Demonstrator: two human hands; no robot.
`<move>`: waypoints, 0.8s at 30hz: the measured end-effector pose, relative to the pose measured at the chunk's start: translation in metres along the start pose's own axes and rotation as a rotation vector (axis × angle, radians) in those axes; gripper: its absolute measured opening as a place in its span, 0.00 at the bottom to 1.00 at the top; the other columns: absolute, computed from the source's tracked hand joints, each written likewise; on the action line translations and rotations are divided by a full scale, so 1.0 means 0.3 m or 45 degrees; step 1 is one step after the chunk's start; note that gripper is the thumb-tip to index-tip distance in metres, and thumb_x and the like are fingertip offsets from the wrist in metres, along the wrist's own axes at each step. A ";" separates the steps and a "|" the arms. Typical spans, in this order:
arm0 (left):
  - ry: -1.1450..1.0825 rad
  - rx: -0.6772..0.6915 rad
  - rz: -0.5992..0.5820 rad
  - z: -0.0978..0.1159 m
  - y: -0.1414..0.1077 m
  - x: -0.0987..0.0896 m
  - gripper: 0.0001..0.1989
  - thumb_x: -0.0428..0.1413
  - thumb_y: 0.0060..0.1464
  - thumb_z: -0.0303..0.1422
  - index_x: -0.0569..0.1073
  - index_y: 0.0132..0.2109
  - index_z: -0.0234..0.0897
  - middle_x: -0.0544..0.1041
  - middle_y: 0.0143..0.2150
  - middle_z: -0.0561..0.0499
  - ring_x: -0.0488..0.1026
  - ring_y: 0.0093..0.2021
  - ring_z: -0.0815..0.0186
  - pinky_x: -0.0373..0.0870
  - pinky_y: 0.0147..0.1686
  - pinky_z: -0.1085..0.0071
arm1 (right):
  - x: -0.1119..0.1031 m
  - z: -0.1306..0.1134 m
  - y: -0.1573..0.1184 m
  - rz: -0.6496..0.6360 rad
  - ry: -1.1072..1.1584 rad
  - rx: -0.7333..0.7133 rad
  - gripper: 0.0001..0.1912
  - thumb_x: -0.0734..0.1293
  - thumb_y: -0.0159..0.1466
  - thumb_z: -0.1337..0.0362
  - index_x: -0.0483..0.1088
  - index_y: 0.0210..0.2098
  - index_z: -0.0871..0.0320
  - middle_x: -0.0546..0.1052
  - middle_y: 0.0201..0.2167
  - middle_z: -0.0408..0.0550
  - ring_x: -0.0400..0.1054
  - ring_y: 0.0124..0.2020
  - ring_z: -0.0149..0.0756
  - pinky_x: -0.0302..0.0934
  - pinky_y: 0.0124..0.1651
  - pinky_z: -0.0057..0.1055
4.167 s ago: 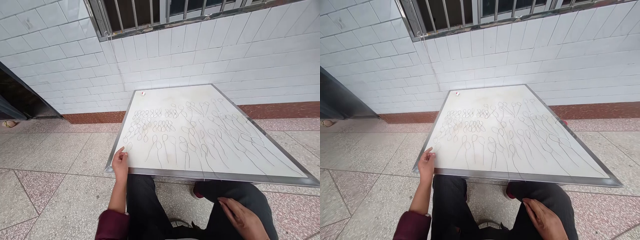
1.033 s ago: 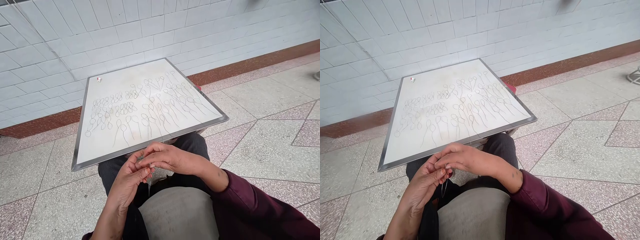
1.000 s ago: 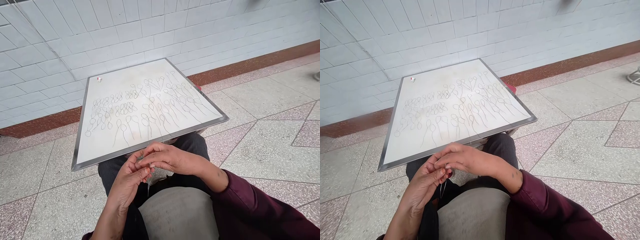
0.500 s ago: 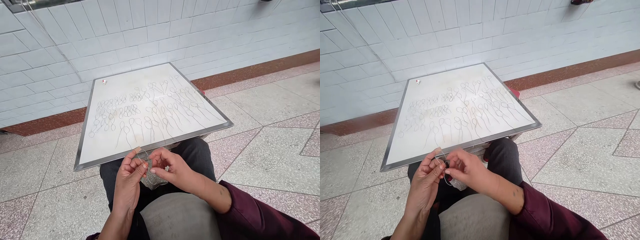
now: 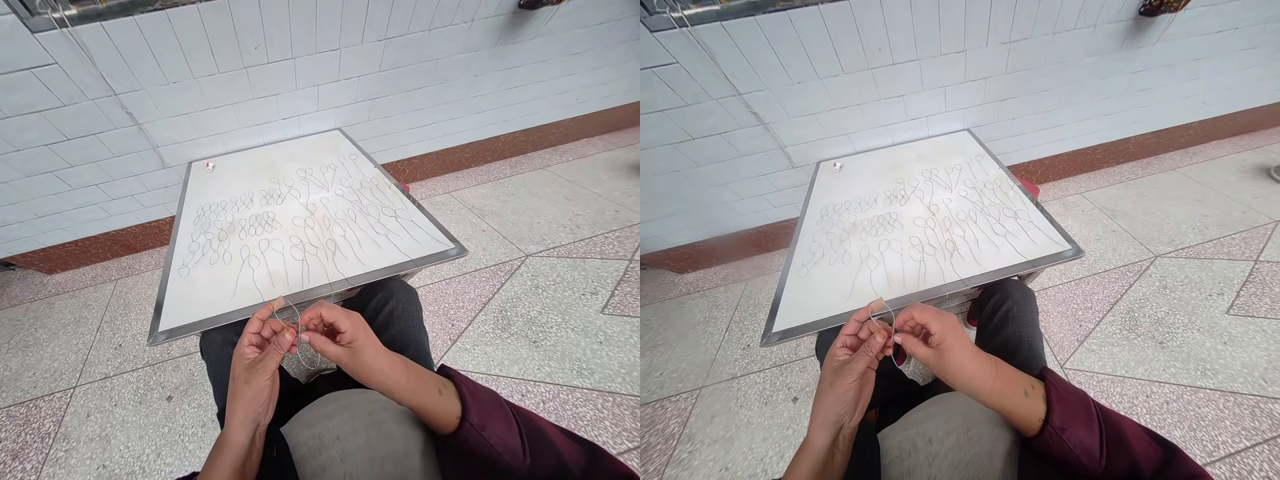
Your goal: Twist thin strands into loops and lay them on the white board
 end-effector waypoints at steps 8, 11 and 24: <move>0.198 0.059 -0.026 0.005 -0.002 0.002 0.27 0.70 0.48 0.33 0.75 0.56 0.42 0.77 0.33 0.55 0.73 0.35 0.69 0.70 0.43 0.71 | -0.004 -0.018 0.007 0.050 -0.163 -0.097 0.05 0.66 0.64 0.69 0.71 0.38 0.54 0.74 0.28 0.40 0.68 0.27 0.27 0.60 0.29 0.23; 0.203 0.059 -0.020 0.005 -0.003 0.000 0.26 0.69 0.50 0.34 0.75 0.56 0.42 0.78 0.32 0.55 0.74 0.35 0.69 0.71 0.44 0.70 | -0.009 -0.005 0.003 0.065 -0.220 -0.066 0.04 0.66 0.65 0.67 0.72 0.40 0.53 0.74 0.28 0.40 0.67 0.28 0.28 0.60 0.29 0.24; -0.015 0.019 0.087 -0.007 0.019 -0.006 0.27 0.71 0.44 0.32 0.77 0.53 0.39 0.79 0.34 0.54 0.75 0.32 0.70 0.72 0.40 0.71 | -0.017 0.019 -0.002 0.105 -0.255 -0.061 0.09 0.61 0.71 0.63 0.70 0.48 0.54 0.74 0.36 0.45 0.69 0.27 0.30 0.66 0.31 0.29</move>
Point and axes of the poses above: each hand's wrist, its own y-axis towards the middle knuckle, its own x-axis out of the palm, z = x × y, the point moved 7 cm from there along y, towards the middle knuckle
